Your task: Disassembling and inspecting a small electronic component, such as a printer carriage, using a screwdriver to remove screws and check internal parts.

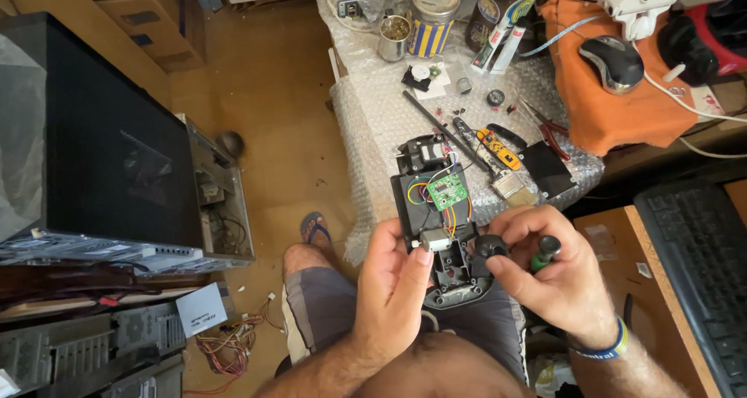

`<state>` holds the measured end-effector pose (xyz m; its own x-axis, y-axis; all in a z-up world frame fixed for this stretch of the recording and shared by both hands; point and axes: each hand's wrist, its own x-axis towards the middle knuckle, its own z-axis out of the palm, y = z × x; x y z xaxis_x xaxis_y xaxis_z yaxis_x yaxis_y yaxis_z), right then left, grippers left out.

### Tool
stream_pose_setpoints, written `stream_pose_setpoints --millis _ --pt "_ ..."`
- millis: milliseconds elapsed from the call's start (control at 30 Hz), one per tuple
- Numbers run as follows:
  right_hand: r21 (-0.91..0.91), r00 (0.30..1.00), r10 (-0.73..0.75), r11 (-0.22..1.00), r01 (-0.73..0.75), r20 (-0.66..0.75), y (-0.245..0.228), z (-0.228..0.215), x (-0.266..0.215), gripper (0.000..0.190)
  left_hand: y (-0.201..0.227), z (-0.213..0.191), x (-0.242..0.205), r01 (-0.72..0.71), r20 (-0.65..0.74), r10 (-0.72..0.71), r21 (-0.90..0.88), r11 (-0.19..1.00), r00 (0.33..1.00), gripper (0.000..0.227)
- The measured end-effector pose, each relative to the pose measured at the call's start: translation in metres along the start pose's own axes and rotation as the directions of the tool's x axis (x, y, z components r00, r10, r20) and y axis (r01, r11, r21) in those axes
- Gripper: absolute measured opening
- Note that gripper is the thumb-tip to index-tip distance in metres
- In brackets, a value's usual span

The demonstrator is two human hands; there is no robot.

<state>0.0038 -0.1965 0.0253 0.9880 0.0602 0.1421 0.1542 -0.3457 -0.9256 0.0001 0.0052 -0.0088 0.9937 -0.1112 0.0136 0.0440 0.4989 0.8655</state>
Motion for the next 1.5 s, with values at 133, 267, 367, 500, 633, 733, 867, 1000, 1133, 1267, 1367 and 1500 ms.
stream_pose_setpoints --millis 133,267,367,500,633,733,867,1000,1133,1267,1367,1500 --pt "0.213 0.999 0.018 0.977 -0.027 0.044 0.005 -0.001 -0.001 0.025 -0.002 0.0 0.0 -0.055 0.004 0.055 0.012 0.998 0.998 0.029" --pt "0.182 0.998 0.027 0.983 -0.036 0.049 -0.004 -0.001 -0.001 0.027 -0.001 0.0 0.0 -0.085 0.006 0.085 -0.001 0.996 0.996 0.03" --pt "0.13 0.999 0.007 0.991 -0.013 0.048 -0.002 -0.003 -0.002 0.027 0.0 -0.001 0.0 -0.097 0.002 0.097 0.01 0.995 0.995 0.03" --pt "-0.064 1.0 -0.026 0.998 0.027 0.015 0.0 -0.003 -0.005 0.024 0.0 0.0 -0.001 -0.1 -0.001 0.1 0.01 0.995 0.995 0.028" --pt "-0.189 0.993 -0.112 0.975 0.115 0.023 -0.011 0.003 0.001 0.026 -0.002 0.0 -0.001 -0.108 -0.006 0.108 0.015 0.994 0.994 0.029" --pt "-0.244 0.99 -0.136 0.959 0.141 0.04 -0.014 0.004 0.001 0.027 0.0 0.0 -0.001 -0.101 -0.019 0.102 0.04 0.994 0.995 0.028" --pt "-0.286 0.989 -0.147 0.949 0.134 -0.024 -0.016 0.001 -0.001 0.027 -0.001 -0.002 -0.001 -0.102 0.004 0.102 0.02 0.995 0.995 0.032" --pt "-0.127 0.986 -0.168 0.978 0.165 -0.012 -0.013 -0.003 0.003 0.022 0.0 -0.005 -0.001 -0.156 0.031 0.156 -0.002 0.988 0.987 0.033" --pt "-0.005 1.0 -0.024 1.0 0.024 -0.015 -0.01 -0.004 0.0 0.02 0.003 -0.006 -0.001 -0.184 0.073 0.188 -0.056 0.981 0.979 0.036" --pt "0.11 0.999 -0.002 0.994 -0.002 0.039 -0.009 -0.004 0.0 0.018 0.003 -0.006 0.0 -0.19 0.063 0.191 -0.022 0.982 0.98 0.034" --pt "-0.14 0.998 -0.044 0.989 0.048 0.036 -0.007 -0.003 0.0 0.024 0.003 -0.005 0.001 -0.183 0.069 0.184 -0.02 0.983 0.981 0.034" --pt "-0.261 0.98 -0.165 0.946 0.19 0.115 -0.018 0.004 0.006 0.02 0.0 -0.004 0.0 -0.112 0.05 0.113 -0.031 0.993 0.992 0.033"
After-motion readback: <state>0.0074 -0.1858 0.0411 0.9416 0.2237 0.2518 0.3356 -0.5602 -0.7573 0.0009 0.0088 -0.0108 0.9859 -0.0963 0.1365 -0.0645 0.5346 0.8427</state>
